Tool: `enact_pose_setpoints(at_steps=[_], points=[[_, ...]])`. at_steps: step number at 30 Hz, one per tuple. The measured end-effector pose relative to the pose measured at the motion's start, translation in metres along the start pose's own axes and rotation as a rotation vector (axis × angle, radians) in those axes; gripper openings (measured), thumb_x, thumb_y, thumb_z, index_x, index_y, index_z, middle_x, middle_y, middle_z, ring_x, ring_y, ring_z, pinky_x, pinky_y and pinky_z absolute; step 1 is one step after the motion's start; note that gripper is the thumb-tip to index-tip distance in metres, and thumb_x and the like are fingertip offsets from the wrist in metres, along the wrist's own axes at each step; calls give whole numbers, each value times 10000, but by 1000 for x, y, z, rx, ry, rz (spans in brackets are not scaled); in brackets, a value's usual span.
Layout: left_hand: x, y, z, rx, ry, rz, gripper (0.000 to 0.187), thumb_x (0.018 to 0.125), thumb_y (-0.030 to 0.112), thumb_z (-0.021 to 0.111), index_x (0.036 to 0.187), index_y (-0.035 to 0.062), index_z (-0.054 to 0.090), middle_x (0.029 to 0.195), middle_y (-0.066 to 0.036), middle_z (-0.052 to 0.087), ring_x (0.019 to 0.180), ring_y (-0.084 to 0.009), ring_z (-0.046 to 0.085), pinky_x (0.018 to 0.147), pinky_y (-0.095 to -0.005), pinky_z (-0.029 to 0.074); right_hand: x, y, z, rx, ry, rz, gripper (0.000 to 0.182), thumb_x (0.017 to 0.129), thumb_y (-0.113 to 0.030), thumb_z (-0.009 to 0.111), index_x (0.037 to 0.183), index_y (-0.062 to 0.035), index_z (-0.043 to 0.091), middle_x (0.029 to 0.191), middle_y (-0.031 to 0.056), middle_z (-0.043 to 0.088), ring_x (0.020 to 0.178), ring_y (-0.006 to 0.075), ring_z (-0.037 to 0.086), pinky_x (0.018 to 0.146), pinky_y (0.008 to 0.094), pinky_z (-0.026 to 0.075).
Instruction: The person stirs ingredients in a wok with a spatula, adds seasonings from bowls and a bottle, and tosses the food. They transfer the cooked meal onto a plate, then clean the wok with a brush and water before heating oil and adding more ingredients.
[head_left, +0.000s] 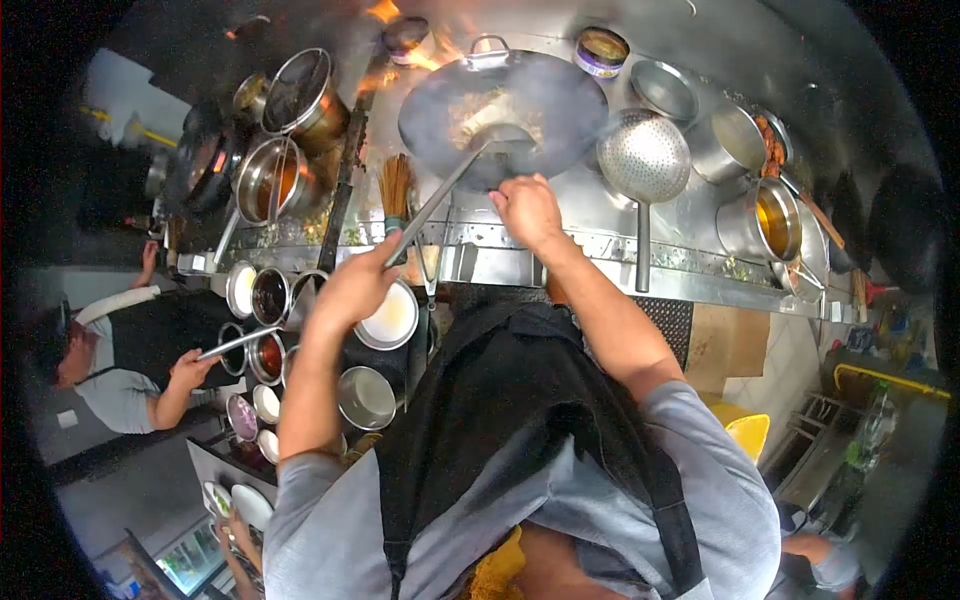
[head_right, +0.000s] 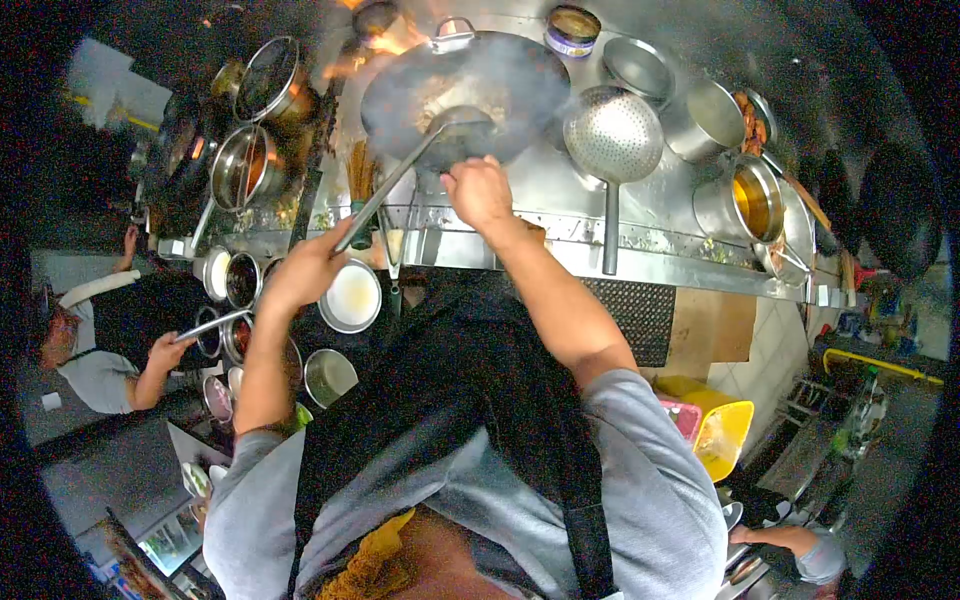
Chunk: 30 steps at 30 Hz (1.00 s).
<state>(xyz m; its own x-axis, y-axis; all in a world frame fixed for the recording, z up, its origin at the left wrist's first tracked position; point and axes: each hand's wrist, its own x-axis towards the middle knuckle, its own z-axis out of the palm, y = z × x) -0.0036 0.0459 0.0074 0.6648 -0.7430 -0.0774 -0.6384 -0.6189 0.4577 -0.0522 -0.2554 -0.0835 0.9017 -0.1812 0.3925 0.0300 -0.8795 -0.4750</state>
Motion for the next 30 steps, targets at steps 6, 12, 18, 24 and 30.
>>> enact_pose_setpoints(at_steps=[6,12,18,24,30], points=[[-4,43,8,-92,-33,-319,608,902,151,642,1468,208,427,1005,-274,660,917,-423,657,818,-454,511,-115,-13,-19,99,-60,16,205,777,-200,752,654,-76,645,700,100,581,738,313,552,706,455,456],[-23,58,-60,-20,-247,-329,621,875,105,667,1454,152,447,1059,-263,665,968,-414,652,867,-415,505,-3,-15,-25,94,81,12,240,823,-234,706,687,-52,628,712,160,623,723,356,588,768,443,454],[13,33,32,6,-68,-377,568,903,200,634,1444,202,459,988,-270,667,916,-444,646,826,-486,506,-85,-7,-10,25,-48,-24,181,770,-211,756,702,-78,654,720,127,613,735,324,584,742,441,445],[-11,53,-23,-332,-102,-492,575,907,167,660,1447,155,462,850,-169,687,621,-223,617,644,-370,510,-34,-11,-37,54,71,-82,216,792,-225,740,696,-56,646,698,128,593,715,332,564,717,436,433],[67,21,6,-326,74,-402,579,900,160,624,1441,55,448,742,-121,640,553,-186,582,549,-337,485,20,38,17,90,-76,47,282,887,-297,644,761,-49,688,793,146,669,830,332,629,874,415,448]])
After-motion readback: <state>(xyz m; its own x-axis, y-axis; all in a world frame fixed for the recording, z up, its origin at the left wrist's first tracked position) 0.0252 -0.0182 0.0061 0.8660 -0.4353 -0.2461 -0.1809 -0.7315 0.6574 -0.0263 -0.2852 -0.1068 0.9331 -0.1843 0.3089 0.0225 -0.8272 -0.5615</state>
